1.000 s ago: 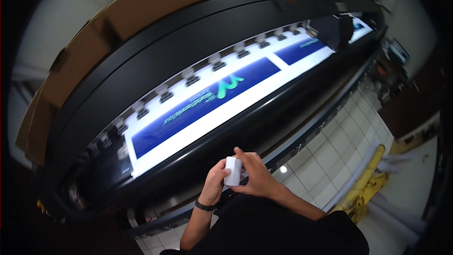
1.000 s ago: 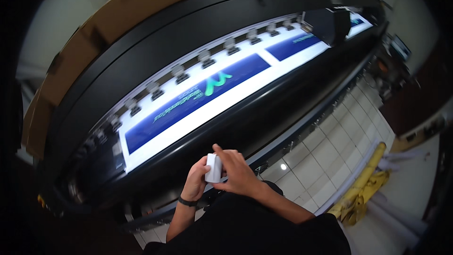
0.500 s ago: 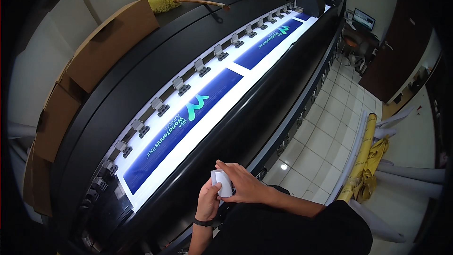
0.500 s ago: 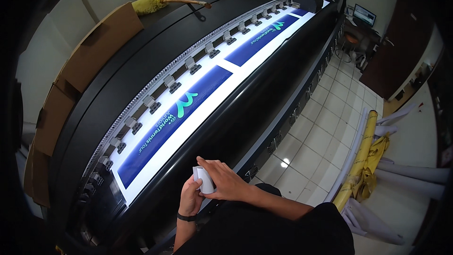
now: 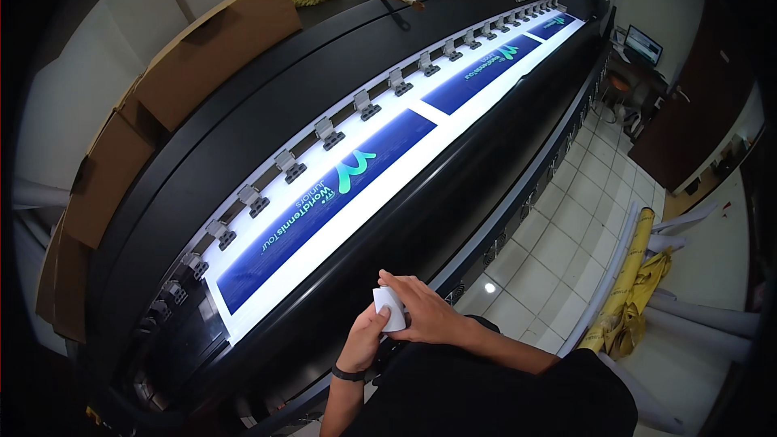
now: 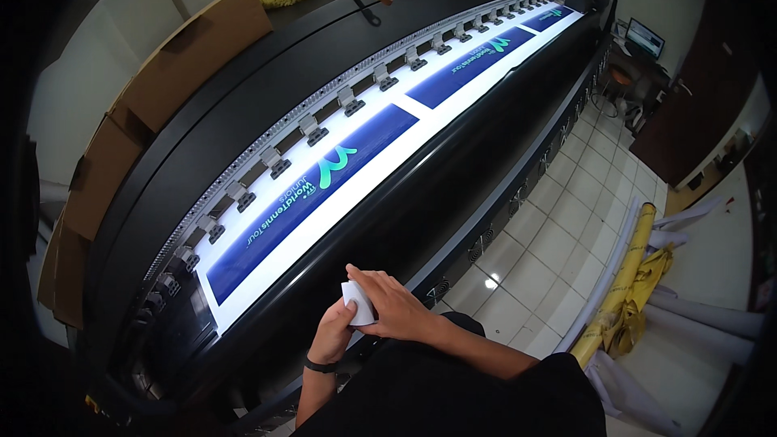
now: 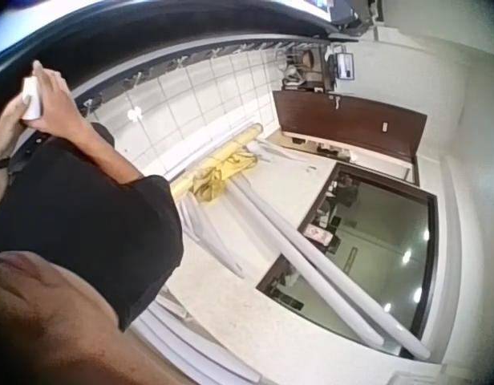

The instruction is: Operator monitors and manages a large format digital printing run, interacting with a computer workstation and the printer.

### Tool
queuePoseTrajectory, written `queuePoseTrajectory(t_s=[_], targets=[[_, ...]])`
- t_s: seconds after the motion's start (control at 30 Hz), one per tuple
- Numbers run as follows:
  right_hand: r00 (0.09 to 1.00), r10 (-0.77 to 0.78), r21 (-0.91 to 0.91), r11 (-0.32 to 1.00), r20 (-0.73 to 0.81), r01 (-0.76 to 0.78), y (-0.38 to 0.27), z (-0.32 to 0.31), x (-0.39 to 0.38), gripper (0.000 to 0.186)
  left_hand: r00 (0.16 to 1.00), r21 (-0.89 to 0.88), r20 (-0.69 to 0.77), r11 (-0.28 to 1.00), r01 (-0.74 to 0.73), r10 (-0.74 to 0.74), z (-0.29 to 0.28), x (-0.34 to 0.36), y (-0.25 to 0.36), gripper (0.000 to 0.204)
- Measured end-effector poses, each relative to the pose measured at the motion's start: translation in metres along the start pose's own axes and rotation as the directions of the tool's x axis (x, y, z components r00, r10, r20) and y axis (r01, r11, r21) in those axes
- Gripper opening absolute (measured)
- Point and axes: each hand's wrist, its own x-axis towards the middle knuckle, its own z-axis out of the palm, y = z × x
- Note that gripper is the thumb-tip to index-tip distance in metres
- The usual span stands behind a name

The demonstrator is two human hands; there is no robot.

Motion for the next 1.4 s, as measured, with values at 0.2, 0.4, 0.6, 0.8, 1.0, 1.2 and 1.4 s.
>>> queuePoseTrajectory(t_s=[0.2,0.4,0.6,0.8,1.0,1.2,1.4], targets=[[0.999,-0.043,0.124,0.991,-0.005,0.044,-0.004,0.003,0.002,0.106,0.997,-0.192,0.078,0.981,0.028,-0.014,-0.011,-0.010,0.005,0.047],[0.999,-0.015,0.037,0.999,0.029,0.014,-0.008,0.008,0.000,0.091,0.999,-0.103,0.031,0.995,0.011,-0.007,-0.015,-0.012,-0.003,0.036],[0.986,-0.027,-0.106,0.993,0.166,0.045,-0.008,0.025,0.005,0.076,0.976,0.203,-0.207,0.979,-0.033,0.076,-0.027,-0.026,-0.025,0.029],[0.883,0.039,0.045,0.997,0.467,-0.068,-0.019,0.053,0.027,0.084,0.873,0.463,-0.440,0.886,0.022,0.208,-0.045,-0.054,-0.043,0.026],[0.745,-0.163,0.221,0.975,0.647,0.021,-0.041,0.121,0.056,0.034,0.773,0.638,-0.479,0.770,-0.019,0.416,-0.068,-0.134,-0.046,0.030],[0.507,-0.434,0.360,0.901,0.745,0.242,-0.110,0.223,0.070,0.022,0.435,0.508,-0.811,0.839,0.195,0.390,-0.089,-0.234,-0.069,0.033],[0.334,-0.539,0.479,0.842,0.773,0.249,-0.202,0.343,0.050,0.028,0.119,0.261,-0.936,0.880,-0.397,0.331,-0.100,-0.350,-0.105,0.026]])
